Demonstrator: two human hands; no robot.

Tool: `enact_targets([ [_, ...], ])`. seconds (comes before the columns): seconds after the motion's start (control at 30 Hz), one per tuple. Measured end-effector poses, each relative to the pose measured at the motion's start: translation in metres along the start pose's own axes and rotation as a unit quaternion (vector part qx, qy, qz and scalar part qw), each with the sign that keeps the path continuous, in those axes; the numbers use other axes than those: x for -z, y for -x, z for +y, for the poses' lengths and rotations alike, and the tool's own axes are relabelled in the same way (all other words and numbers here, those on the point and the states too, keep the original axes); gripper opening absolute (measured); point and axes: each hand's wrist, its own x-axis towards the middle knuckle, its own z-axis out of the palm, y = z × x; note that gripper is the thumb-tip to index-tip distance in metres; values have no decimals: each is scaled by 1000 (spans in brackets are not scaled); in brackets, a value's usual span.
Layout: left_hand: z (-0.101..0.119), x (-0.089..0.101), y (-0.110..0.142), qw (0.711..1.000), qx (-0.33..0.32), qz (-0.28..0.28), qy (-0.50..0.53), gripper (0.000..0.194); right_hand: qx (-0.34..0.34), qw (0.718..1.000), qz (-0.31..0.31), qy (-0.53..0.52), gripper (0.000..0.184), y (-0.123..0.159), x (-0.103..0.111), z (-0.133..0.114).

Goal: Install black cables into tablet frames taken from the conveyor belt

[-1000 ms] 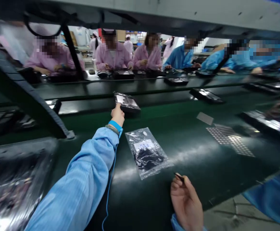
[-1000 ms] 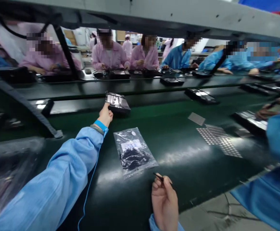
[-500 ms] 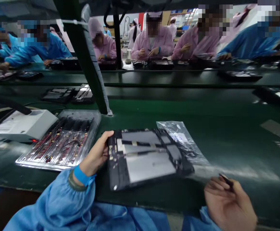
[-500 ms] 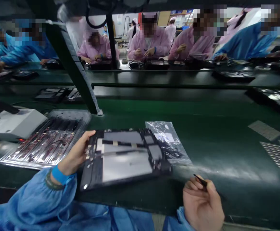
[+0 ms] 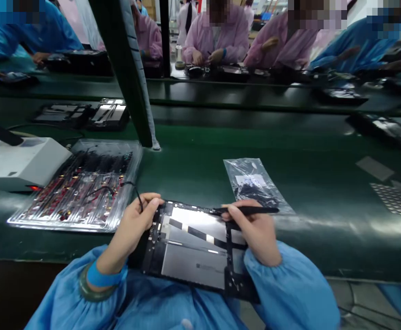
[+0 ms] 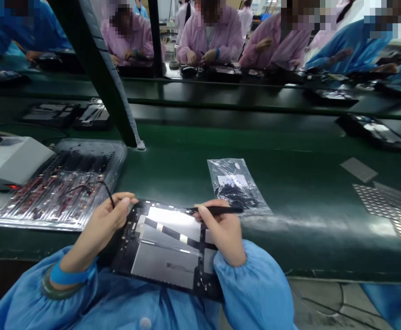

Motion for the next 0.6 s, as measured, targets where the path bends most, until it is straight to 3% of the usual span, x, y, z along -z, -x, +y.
enact_targets([
  [0.07,2,-1,4,996,32,-65,51,40,-24,999,-45,10,30,-7,-10,3],
  [0.13,2,-1,6,992,50,-93,75,40,-40,997,-65,19,34,-13,-15,8],
  [0.27,-1,-1,8,988,71,-98,94,40,-44,994,-81,66,33,-15,-18,15],
  [0.43,-6,-2,7,987,72,-116,84,39,7,986,-72,151,26,-10,-17,21],
  [0.6,-8,-5,13,985,65,-159,24,39,20,997,-24,-65,19,-10,-6,10],
])
